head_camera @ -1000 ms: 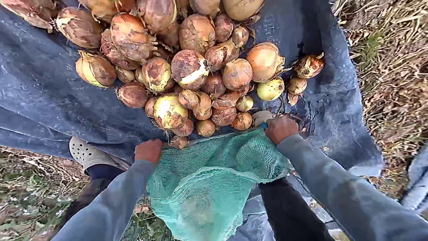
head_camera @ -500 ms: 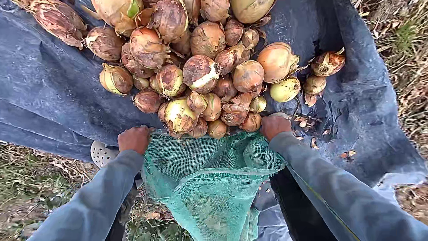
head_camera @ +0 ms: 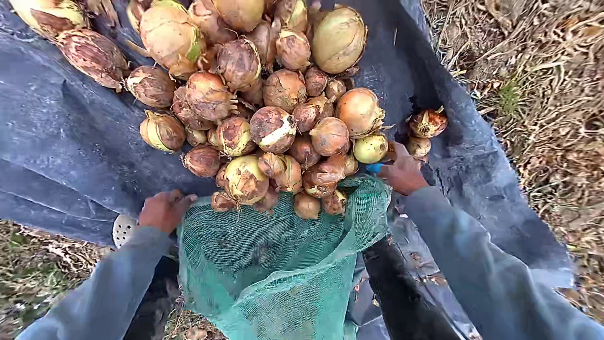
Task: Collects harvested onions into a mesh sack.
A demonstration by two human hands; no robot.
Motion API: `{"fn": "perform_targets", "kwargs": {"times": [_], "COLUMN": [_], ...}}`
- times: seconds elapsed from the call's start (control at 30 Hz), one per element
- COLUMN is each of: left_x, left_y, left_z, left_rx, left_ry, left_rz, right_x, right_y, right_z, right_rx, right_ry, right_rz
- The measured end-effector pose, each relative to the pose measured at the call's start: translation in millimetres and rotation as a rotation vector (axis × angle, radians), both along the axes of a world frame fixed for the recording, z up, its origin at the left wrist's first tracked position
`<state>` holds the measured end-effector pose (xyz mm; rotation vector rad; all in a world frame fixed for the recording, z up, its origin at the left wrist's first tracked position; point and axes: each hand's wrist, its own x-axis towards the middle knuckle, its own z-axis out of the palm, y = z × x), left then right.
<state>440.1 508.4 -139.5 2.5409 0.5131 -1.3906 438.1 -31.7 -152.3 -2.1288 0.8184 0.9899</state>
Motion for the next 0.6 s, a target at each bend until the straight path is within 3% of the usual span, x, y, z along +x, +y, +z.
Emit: {"fn": "perform_targets", "kwargs": {"times": [0.07, 0.1, 0.17, 0.23, 0.37, 0.4, 0.5, 0.6], "left_x": [6, 13, 33, 47, 44, 43, 44, 45], "left_y": [11, 9, -7, -37, -98, -102, -108, -102], "left_z": [9, 12, 9, -6, -35, -35, -21, -18], "left_rx": [-0.139, -0.223, -0.364, -0.412, -0.353, -0.367, -0.558, -0.701], "left_ry": [-0.225, -0.306, -0.393, -0.450, -0.487, -0.471, -0.353, -0.201], "left_rz": [0.403, 0.615, 0.931, 1.101, 1.114, 1.110, 1.167, 1.192], "right_x": [17, 28, 55, 74, 77, 71, 53, 45], "right_y": [-2, 4, 25, 45, 33, 31, 47, 56], "right_z": [-2, -5, -10, -12, -2, -3, -15, -25], "right_rx": [0.303, 0.360, 0.288, 0.163, 0.251, 0.317, 0.532, 0.704], "right_ry": [-0.146, -0.193, -0.239, -0.212, -0.074, -0.022, 0.120, 0.136], "right_rz": [-0.332, -0.386, -0.288, -0.134, -0.002, -0.075, -0.577, -0.721]}}
